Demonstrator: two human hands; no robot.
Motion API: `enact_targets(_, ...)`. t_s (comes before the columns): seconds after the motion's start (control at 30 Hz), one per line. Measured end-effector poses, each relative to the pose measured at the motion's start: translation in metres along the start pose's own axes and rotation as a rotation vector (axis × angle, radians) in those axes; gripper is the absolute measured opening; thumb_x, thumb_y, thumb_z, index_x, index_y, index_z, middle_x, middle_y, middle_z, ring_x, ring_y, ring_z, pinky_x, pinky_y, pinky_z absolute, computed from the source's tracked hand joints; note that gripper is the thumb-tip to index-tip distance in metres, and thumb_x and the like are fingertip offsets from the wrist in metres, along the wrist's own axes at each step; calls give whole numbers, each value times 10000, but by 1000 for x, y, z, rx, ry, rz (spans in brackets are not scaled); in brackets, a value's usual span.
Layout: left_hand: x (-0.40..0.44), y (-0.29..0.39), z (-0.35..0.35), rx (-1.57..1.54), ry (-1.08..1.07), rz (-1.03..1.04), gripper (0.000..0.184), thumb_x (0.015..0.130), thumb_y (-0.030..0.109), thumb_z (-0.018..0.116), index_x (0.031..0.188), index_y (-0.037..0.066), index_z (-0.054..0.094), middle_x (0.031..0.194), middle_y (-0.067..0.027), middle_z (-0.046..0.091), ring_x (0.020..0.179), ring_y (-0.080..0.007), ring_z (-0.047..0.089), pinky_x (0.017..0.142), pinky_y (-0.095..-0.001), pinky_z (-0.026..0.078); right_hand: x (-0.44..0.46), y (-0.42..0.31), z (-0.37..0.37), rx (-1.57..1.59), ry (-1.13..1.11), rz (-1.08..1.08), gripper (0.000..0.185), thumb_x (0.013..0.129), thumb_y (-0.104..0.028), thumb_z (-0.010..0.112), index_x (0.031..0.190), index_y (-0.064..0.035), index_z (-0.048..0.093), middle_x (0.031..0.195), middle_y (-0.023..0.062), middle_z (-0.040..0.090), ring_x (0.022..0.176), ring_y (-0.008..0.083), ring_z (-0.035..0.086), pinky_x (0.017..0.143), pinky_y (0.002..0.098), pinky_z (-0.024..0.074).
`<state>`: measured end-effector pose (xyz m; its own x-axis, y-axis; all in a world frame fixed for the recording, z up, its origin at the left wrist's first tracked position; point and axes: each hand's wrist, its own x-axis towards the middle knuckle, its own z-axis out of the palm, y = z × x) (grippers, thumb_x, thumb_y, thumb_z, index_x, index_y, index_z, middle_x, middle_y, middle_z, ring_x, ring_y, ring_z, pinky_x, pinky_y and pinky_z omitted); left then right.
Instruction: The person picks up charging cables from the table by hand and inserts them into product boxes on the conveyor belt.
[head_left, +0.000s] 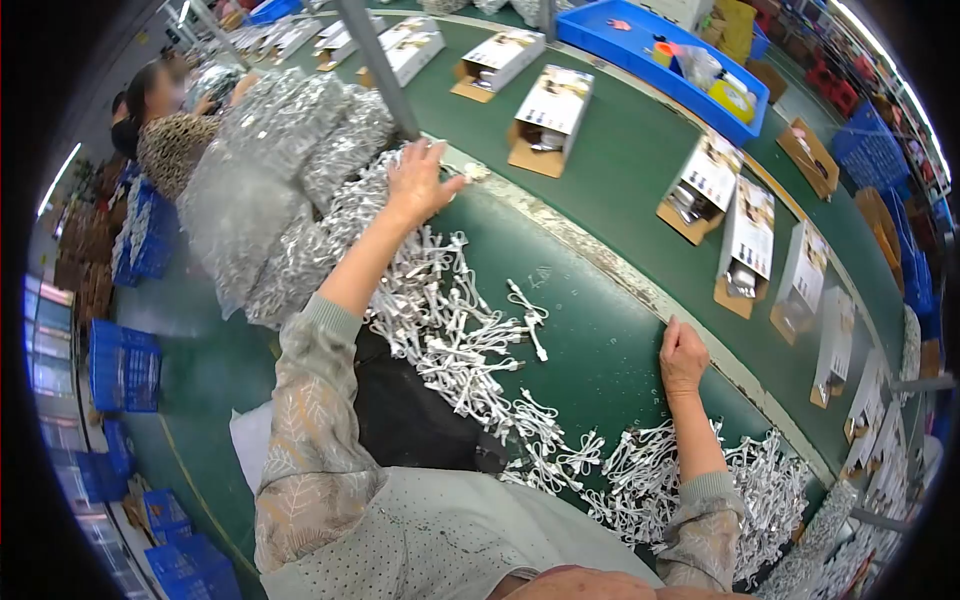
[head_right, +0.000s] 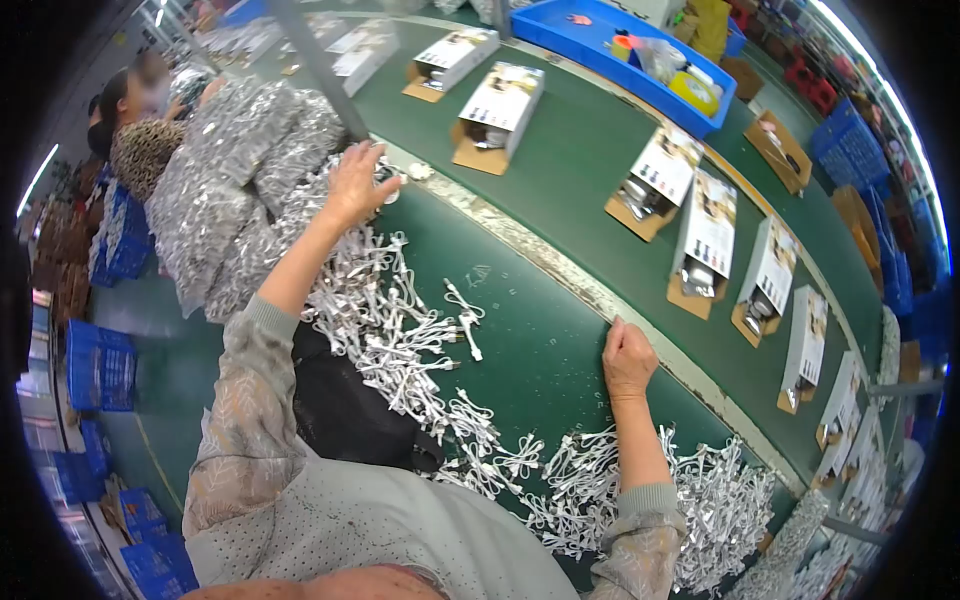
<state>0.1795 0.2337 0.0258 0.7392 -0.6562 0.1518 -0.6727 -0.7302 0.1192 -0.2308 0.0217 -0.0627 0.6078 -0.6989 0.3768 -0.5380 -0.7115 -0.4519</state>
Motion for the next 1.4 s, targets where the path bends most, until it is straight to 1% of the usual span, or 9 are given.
enact_targets(0.17, -28, -20, -12, 228, -253, -311, 629, 748, 474, 695, 1258, 139, 543, 1430, -144, 365, 1289, -377, 359, 984, -631, 323, -2, 2, 1, -30, 23, -24, 357, 903, -201, 577, 596, -49, 475, 568, 158, 500, 499, 345, 506, 484, 424, 404)
enact_targets(0.5, -130, 104, -2, 61, -148, 175, 421, 747, 31, 569, 1164, 82, 539, 1382, -146, 394, 1201, -358, 445, 883, -493, 450, -1, 1, 3, -52, 25, -20, 355, 902, -214, 574, 600, -49, 484, 580, 166, 515, 512, 349, 521, 495, 431, 414)
enact_targets(0.63, -184, 137, -19, -348, -233, 563, 279, 737, -40, 560, 1010, 14, 543, 1357, -179, 413, 1099, -345, 540, 831, -411, 520, -1, 0, 2, -53, 41, -15, 350, 893, -221, 583, 598, -55, 492, 583, 162, 528, 525, 350, 537, 501, 428, 424)
enact_targets(0.8, -182, 150, -39, -866, -721, 428, 238, 843, 98, 616, 1069, 40, 570, 1019, -157, 654, 789, -303, 671, 710, -395, 541, -2, 0, 1, -42, 52, -16, 341, 890, -226, 583, 597, -70, 502, 589, 141, 539, 539, 331, 556, 507, 417, 441)
enact_targets(0.9, -152, 143, -22, -565, -366, 299, 225, 888, 137, 580, 1087, 32, 586, 800, -112, 672, 635, -175, 646, 605, -298, 518, -3, 1, 0, -27, 63, -27, 338, 891, -234, 579, 602, -74, 508, 597, 133, 547, 545, 325, 563, 507, 413, 445)
enact_targets(0.97, -129, 150, -56, -918, -685, -132, 244, 875, 170, 614, 1041, -7, 602, 839, -132, 667, 600, -206, 614, 634, -356, 513, -2, 3, 2, -41, 70, -32, 335, 892, -239, 575, 607, -74, 513, 603, 130, 553, 547, 323, 565, 505, 410, 447)
enact_targets(1.1, -102, 122, -14, -860, -331, 74, 269, 874, 195, 614, 1032, -22, 603, 771, -65, 621, 639, -99, 541, 605, -258, 453, 10, -24, -4, 318, -138, 289, 245, 879, -248, 598, 707, -74, 594, 644, 148, 574, 628, 339, 596, 590, 435, 476)
enact_targets(1.23, -90, 127, -5, -1195, -438, -207, 222, 906, 200, 597, 978, -9, 598, 727, 15, 567, 601, -55, 495, 537, -211, 388, 22, -95, 11, 464, -214, -79, 190, 821, -215, 659, 913, -60, 598, 936, 134, 607, 848, 331, 600, 725, 427, 488)
enact_targets(1.4, -91, 126, 0, -734, -127, 149, 199, 818, 167, 675, 902, -13, 682, 823, -55, 585, 777, -116, 521, 689, -262, 419, 21, -98, 44, 432, -315, -39, 188, 767, -146, 687, 906, -48, 607, 834, 123, 625, 797, 307, 626, 716, 409, 507)
